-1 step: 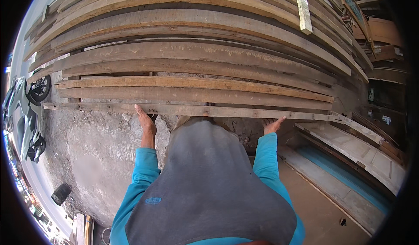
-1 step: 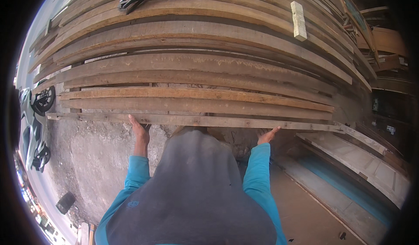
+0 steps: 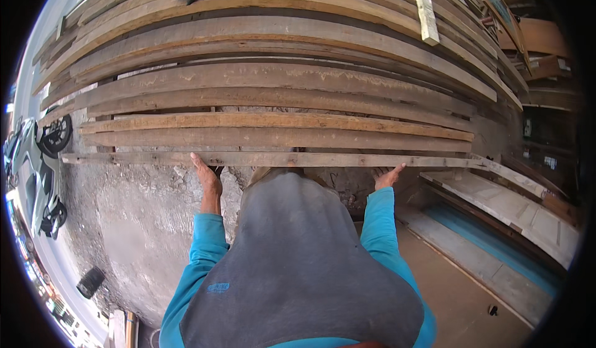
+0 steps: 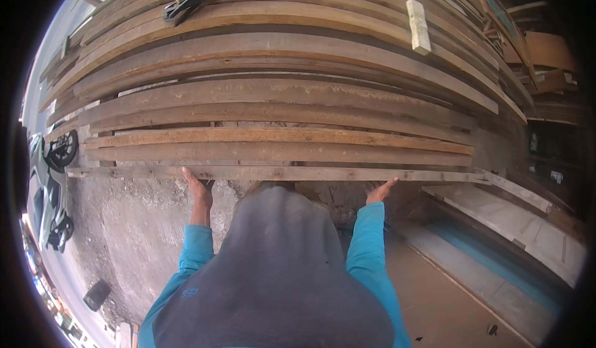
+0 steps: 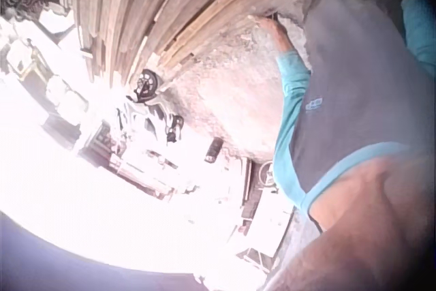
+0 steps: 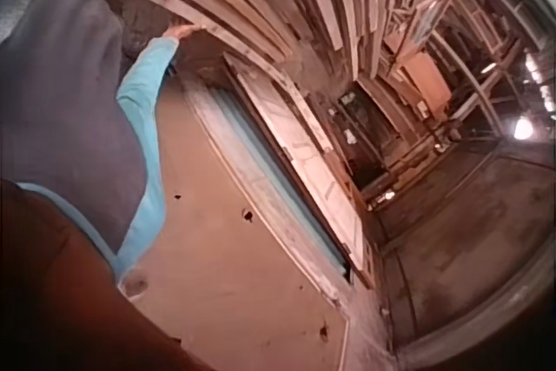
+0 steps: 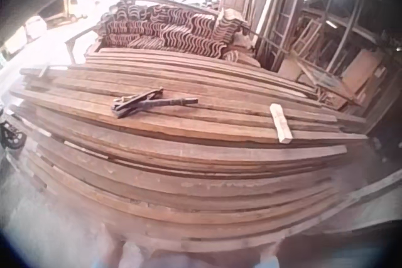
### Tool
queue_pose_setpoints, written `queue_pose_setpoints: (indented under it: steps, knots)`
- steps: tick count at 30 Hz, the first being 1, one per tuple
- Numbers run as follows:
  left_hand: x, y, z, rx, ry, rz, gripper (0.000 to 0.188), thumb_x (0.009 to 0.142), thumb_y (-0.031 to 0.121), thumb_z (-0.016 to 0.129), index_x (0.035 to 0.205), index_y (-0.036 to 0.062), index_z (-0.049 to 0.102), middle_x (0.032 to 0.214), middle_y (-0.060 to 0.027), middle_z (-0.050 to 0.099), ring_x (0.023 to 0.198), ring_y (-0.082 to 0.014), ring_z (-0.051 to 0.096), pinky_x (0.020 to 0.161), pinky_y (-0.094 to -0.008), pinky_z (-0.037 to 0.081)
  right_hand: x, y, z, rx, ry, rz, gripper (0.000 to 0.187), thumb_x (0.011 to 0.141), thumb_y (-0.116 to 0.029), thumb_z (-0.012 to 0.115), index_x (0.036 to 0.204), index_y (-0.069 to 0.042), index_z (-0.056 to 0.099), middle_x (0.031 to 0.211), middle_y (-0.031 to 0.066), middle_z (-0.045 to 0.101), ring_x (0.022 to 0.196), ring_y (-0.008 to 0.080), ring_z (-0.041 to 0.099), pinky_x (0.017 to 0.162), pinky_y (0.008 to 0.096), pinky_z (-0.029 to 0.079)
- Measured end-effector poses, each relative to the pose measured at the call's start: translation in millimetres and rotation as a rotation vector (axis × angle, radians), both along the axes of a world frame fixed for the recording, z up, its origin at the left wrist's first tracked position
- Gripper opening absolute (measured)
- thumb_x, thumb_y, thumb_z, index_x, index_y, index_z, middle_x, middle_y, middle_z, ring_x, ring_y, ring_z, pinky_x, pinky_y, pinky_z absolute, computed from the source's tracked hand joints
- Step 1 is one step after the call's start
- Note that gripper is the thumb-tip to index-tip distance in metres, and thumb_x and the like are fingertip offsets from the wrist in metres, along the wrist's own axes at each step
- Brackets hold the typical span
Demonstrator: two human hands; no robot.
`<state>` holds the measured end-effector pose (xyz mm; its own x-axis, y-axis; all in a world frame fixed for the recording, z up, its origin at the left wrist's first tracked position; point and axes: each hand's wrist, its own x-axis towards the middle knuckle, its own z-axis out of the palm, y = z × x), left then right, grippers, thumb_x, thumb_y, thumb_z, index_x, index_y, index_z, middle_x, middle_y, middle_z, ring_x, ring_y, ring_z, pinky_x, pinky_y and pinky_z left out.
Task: The person picks up wooden planks from a stack, turns them over by hand, and uses a hammer and pincers to remove nails from the lumber.
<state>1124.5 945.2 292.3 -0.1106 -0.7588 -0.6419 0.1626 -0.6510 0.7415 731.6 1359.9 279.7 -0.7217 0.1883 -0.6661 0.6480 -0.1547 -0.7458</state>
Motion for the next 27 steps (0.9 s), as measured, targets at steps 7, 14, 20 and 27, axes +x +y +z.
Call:
queue_pose_setpoints:
  steps: [7,14,20,27]
  knots:
    - [4.4,3.2,1.4,-0.054,0.006,-0.019,0.093,0.093,0.078,0.041,0.159,0.0165,0.021,0.158,-0.0138,0.033,0.14,-0.0344,0.041,0.106,-0.0522,0.047,-6.4,-18.7,1.1,0.157,-0.006,0.014,0.107,0.089,-0.082,0.041,0.159,-0.005,0.017,0.15,0.0285,0.039,0.126,0.0454,0.052,0.098,0.0564,0.049]
    - [15.5,-2.5,-2.8,-0.034,-0.031,-0.054,0.094,0.093,0.077,0.042,0.161,0.0169,0.017,0.16,-0.0132,0.029,0.138,-0.0337,0.043,0.102,-0.0512,0.051,55.8,-24.2,-13.4,0.014,-0.033,0.06,0.104,0.089,-0.085,0.037,0.139,0.005,0.047,0.127,0.0239,0.061,0.109,0.0367,0.064,0.091,0.0483,0.051]
    - [0.8,-2.2,13.9,0.036,-0.075,-0.127,0.097,0.092,0.078,0.043,0.149,-0.0009,0.038,0.13,-0.0201,0.058,0.106,-0.0315,0.065,0.087,-0.0428,0.059,133.5,13.1,-86.2,0.595,-0.071,0.751,0.072,0.097,-0.06,0.054,0.119,0.007,0.062,0.102,0.0171,0.07,0.088,0.0275,0.07,0.073,0.0413,0.055]
    - [22.8,-2.6,0.7,0.003,-0.052,-0.04,0.087,0.093,0.073,0.05,0.13,-0.0053,0.056,0.115,-0.0165,0.067,0.098,-0.0266,0.068,0.082,-0.0399,0.059,152.7,-101.6,64.9,0.667,0.192,1.444,0.056,0.092,-0.047,0.064,0.111,0.006,0.07,0.106,0.0239,0.072,0.102,0.0358,0.068,0.092,0.0418,0.05]
